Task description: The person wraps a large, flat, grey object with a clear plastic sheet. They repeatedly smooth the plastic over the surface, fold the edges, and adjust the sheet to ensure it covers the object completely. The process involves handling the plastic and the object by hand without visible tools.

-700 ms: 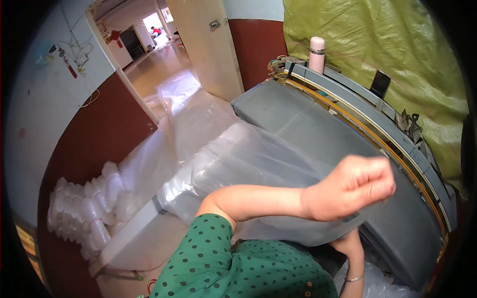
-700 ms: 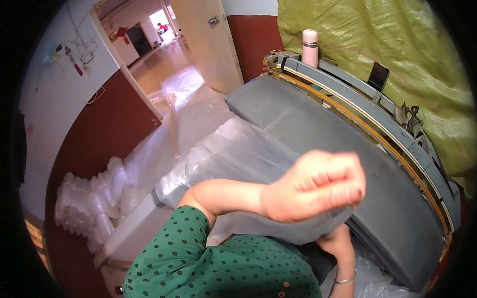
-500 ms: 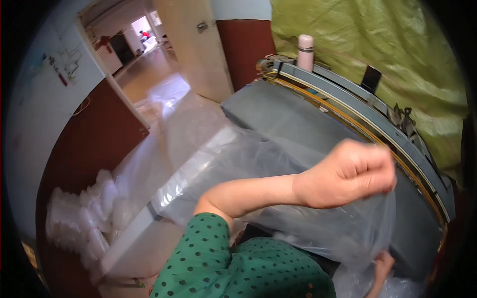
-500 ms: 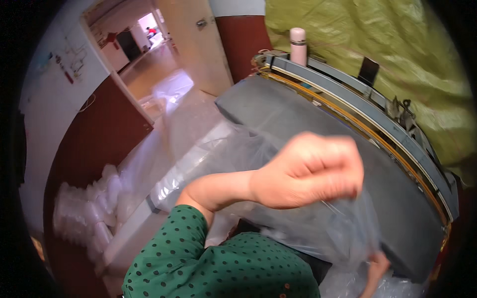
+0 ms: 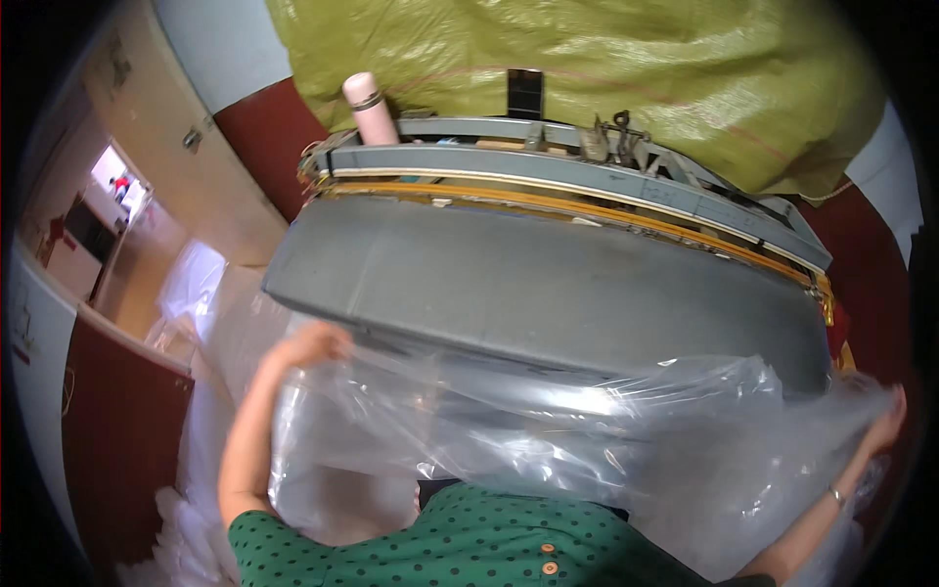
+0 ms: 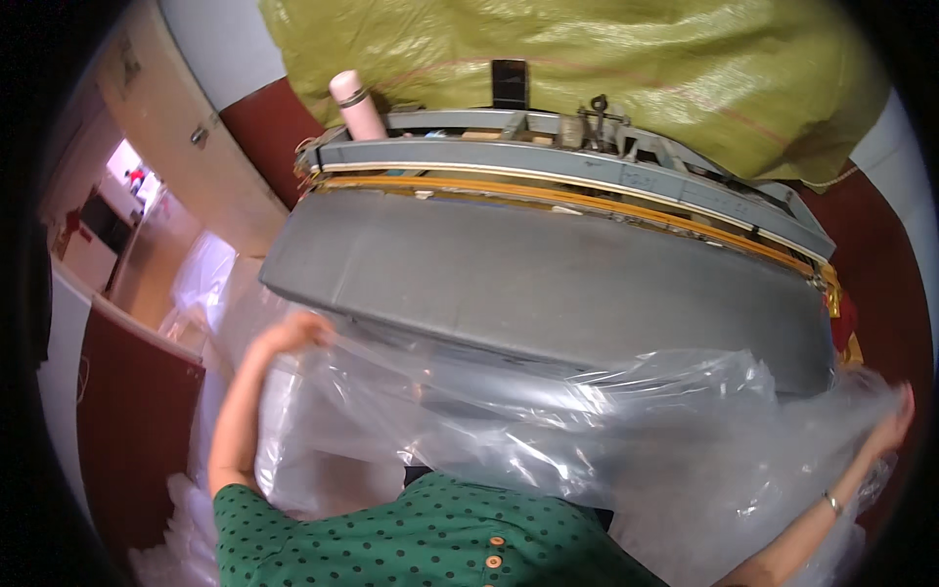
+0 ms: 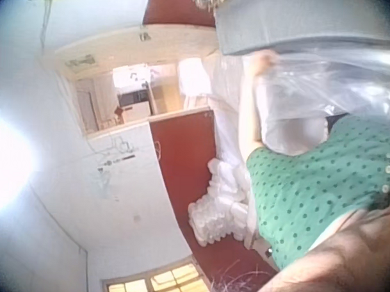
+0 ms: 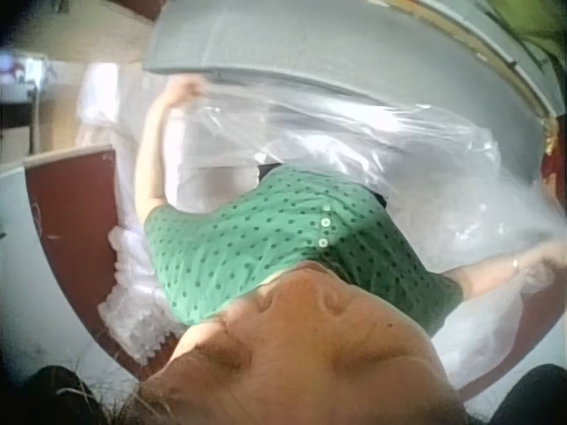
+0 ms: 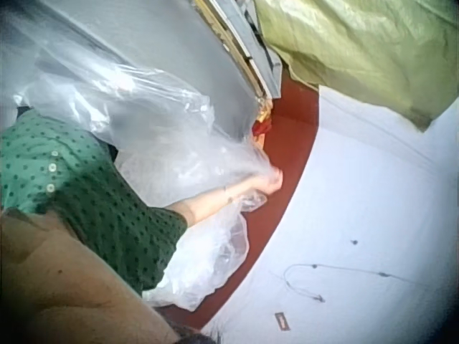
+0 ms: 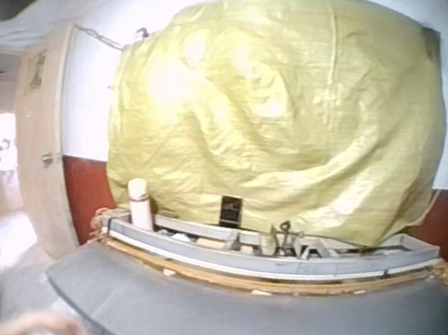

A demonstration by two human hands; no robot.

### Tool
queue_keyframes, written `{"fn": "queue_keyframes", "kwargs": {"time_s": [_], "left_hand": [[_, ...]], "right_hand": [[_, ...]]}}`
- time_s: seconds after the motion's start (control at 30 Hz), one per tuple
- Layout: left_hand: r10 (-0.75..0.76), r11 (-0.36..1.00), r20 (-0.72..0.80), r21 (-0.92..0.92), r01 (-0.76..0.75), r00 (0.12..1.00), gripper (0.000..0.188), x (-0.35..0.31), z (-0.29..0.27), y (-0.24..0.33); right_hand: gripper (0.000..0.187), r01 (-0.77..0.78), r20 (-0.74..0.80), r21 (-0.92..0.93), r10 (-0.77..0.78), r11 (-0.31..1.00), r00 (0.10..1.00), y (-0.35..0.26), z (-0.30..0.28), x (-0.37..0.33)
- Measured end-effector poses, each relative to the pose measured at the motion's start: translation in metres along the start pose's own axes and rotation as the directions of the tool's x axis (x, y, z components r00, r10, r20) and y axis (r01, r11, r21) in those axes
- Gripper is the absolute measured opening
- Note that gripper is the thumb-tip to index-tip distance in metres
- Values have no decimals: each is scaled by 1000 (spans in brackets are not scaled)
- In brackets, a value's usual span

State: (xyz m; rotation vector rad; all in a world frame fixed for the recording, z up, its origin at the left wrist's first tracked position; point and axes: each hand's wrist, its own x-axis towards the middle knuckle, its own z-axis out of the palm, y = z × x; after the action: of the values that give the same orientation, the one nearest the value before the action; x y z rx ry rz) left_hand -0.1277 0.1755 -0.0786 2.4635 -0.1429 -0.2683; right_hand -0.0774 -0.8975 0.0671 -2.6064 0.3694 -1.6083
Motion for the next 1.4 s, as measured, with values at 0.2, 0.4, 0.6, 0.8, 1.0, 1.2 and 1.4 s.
{"fn": "queue_keyframes", "kwargs": {"time_s": [0.2, 0.4, 0.6, 0.8, 1.0, 1.2, 1.4], "left_hand": [[205, 826, -930, -3, 563, -305, 26, -13, -247, 10], [-324, 932, -714, -352, 83, 621, 53, 113, -133, -1], [-337, 779, -569, 278, 562, 750, 60, 148, -41, -29], [-292, 781, -601, 299, 548, 744, 55, 136, -65, -66], [-221, 830, -632, 279, 484, 743, 51, 97, -100, -153], [-365, 911, -532, -35, 411, 764, 50, 77, -139, -209], [-321, 719, -770, 182, 671, 552, 53, 90, -143, -209]], "right_hand": [[10, -95, 512, 446, -166, 890, 843, -277, 111, -77], [20, -234, 707, 270, -27, 934, 707, -332, 129, -94], [22, 115, 818, 34, -94, 993, 568, -200, 129, -19], [25, 232, -23, -203, -242, 951, 970, -222, 132, 19], [44, -131, 533, -204, 222, 970, 816, -220, 178, -121], [68, -202, 635, -248, 316, 948, 705, -179, 182, -114], [87, -249, 520, -238, 339, 939, 784, -203, 194, -108]]}}
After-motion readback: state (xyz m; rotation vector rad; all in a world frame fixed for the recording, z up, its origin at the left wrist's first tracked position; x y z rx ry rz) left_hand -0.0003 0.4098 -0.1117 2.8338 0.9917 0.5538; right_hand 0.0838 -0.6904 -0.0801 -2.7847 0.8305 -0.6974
